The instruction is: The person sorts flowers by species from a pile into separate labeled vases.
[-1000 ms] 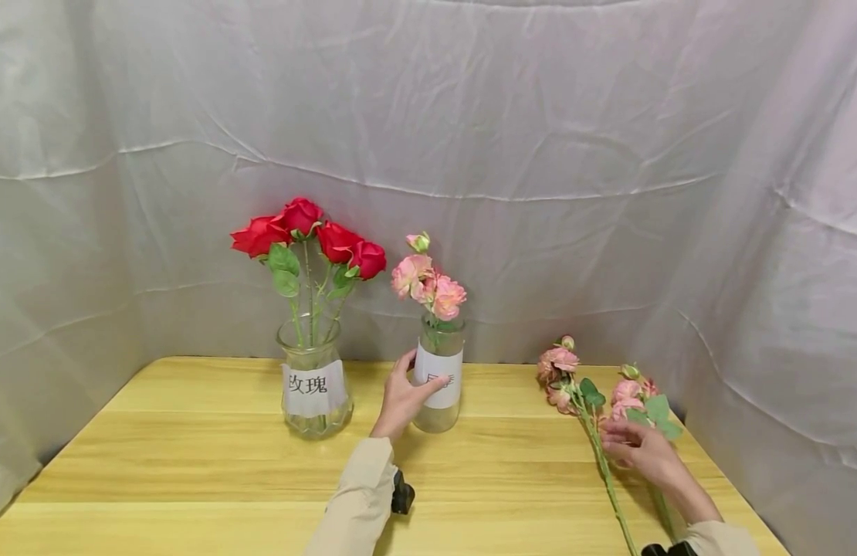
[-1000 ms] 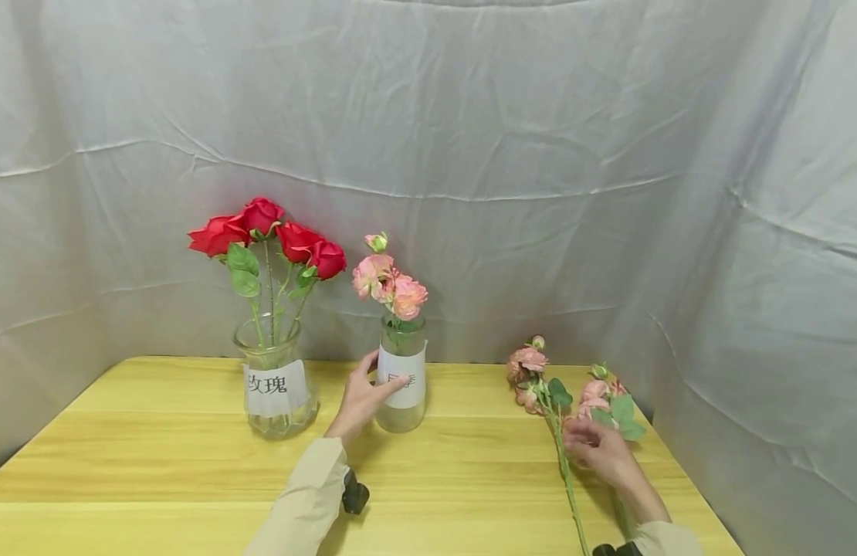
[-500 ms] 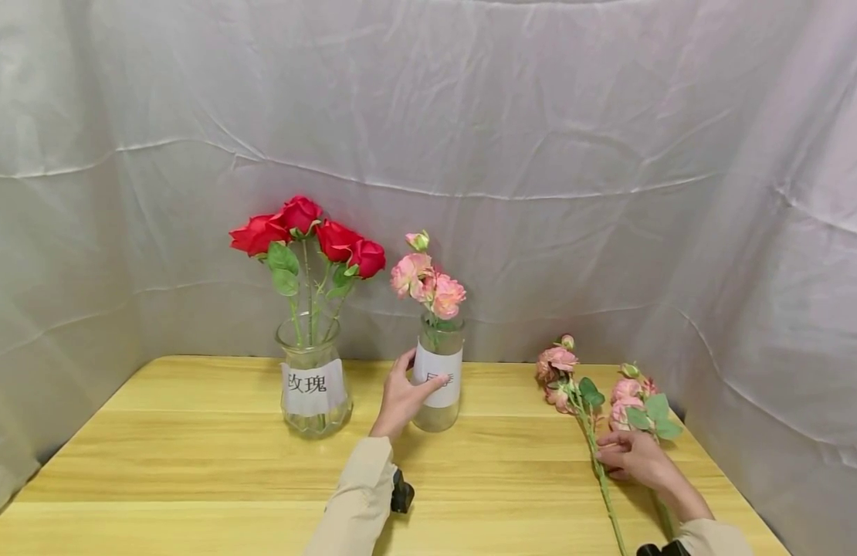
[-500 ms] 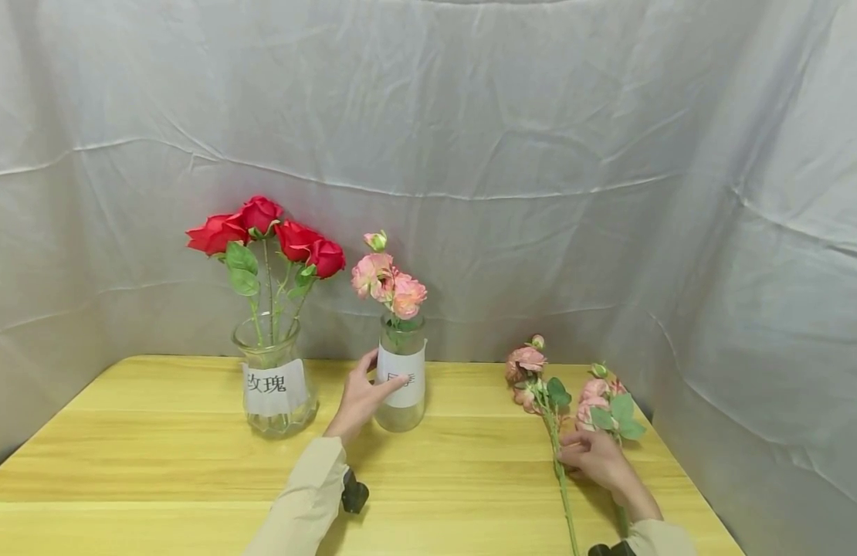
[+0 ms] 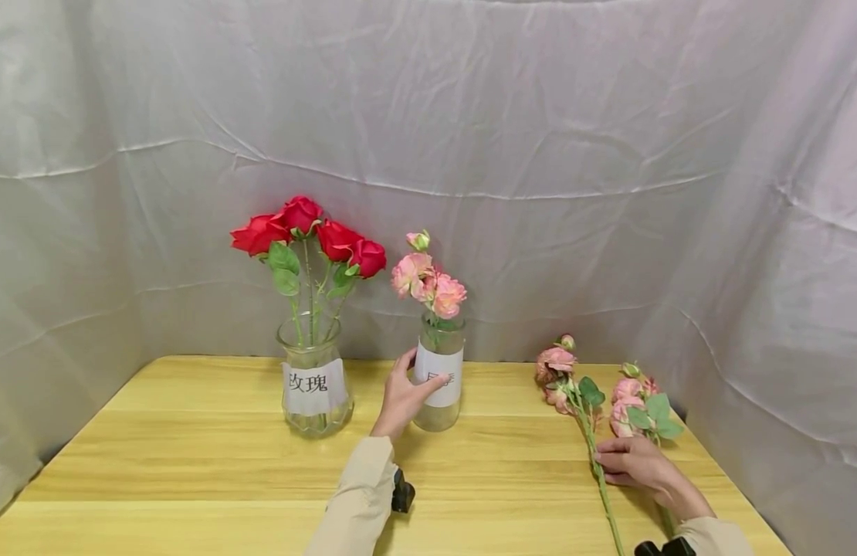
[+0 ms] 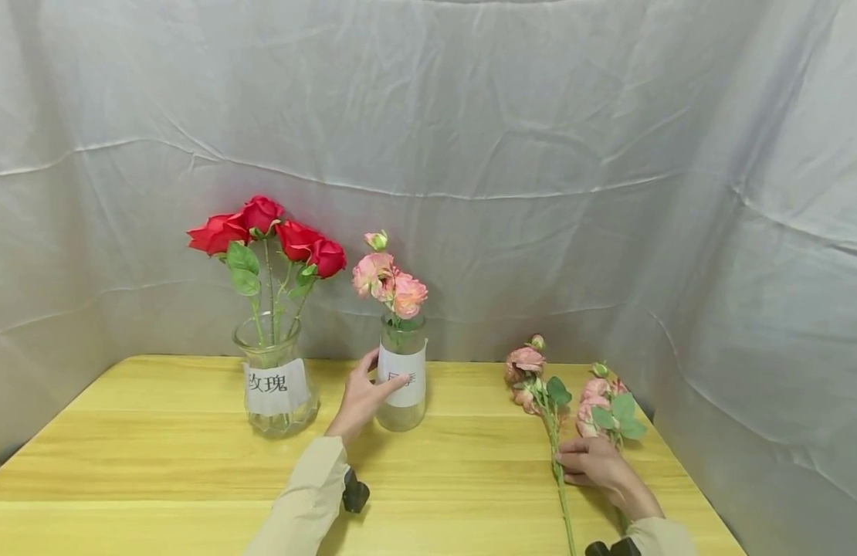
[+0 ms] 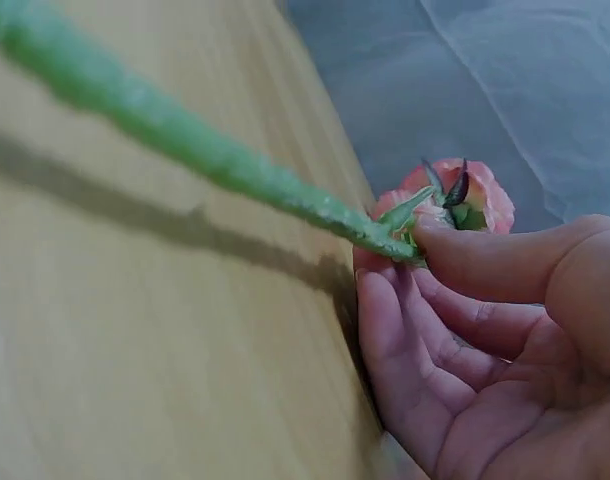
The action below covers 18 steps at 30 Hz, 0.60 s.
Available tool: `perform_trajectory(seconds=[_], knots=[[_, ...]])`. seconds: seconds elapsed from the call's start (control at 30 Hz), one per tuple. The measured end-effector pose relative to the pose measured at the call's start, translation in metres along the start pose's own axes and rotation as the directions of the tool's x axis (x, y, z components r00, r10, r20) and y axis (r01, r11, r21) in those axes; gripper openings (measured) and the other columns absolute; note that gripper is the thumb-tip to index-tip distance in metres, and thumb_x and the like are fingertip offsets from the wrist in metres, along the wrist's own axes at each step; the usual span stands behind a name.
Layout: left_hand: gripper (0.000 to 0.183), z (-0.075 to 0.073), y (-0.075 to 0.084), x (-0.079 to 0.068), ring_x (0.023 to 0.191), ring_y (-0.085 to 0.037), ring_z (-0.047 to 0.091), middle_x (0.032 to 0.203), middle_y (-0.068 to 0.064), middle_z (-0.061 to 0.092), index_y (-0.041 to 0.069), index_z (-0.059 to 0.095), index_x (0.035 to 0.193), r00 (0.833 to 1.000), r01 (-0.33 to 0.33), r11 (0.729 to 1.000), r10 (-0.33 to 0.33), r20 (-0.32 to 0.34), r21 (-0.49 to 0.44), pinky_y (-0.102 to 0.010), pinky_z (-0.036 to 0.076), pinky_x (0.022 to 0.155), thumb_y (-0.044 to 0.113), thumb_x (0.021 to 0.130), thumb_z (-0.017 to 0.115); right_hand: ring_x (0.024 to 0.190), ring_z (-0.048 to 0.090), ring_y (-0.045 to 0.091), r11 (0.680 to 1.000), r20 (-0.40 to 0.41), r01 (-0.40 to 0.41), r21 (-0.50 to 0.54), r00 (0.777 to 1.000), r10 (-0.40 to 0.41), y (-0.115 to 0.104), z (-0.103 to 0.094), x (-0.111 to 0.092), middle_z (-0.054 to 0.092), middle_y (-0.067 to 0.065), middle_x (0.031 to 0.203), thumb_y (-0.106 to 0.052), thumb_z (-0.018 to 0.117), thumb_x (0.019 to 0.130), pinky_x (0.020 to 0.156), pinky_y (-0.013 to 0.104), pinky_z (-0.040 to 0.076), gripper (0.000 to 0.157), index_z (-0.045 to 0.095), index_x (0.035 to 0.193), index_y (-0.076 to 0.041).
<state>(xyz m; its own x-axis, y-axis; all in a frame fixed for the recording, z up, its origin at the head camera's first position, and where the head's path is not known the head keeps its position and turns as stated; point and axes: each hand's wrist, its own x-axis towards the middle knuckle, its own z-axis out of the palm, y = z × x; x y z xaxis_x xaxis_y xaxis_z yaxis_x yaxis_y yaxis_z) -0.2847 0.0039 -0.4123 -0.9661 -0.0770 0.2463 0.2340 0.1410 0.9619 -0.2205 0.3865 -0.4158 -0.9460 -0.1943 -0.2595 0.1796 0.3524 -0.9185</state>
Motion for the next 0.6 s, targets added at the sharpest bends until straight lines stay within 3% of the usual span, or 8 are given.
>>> perform_trajectory(seconds=[0.37, 0.6], knots=[[0.074, -0.0004, 0.0003, 0.0003, 0.121, -0.031, 0.046, 0.133, -0.015, 0.050, 0.005, 0.047, 0.139, 1.000, 0.004, 1.000, -0.004, 0.007, -0.018, -0.049, 0.038, 0.100, 0.027, 0.077, 0.082, 0.084, 0.060, 0.010, 0.996, 0.089, 0.022, 0.091, 0.996, -0.030, -0.0008, -0.0010, -0.0008, 0.059, 0.003, 0.094, -0.001, 0.052, 0.097, 0.076, 0.028, 0.053, 0.028, 0.048, 0.112, 0.021], [0.074, -0.0010, 0.0012, -0.0003, 0.120, -0.031, 0.047, 0.132, -0.015, 0.050, 0.005, 0.048, 0.139, 1.000, -0.001, 1.000, 0.002, 0.007, -0.016, -0.049, 0.038, 0.100, 0.027, 0.078, 0.082, 0.084, 0.060, 0.009, 0.989, 0.124, 0.030, 0.146, 0.991, -0.048, -0.0042, 0.0034, -0.0014, 0.060, 0.002, 0.094, -0.002, 0.050, 0.098, 0.077, 0.027, 0.052, 0.018, 0.052, 0.108, 0.013]])
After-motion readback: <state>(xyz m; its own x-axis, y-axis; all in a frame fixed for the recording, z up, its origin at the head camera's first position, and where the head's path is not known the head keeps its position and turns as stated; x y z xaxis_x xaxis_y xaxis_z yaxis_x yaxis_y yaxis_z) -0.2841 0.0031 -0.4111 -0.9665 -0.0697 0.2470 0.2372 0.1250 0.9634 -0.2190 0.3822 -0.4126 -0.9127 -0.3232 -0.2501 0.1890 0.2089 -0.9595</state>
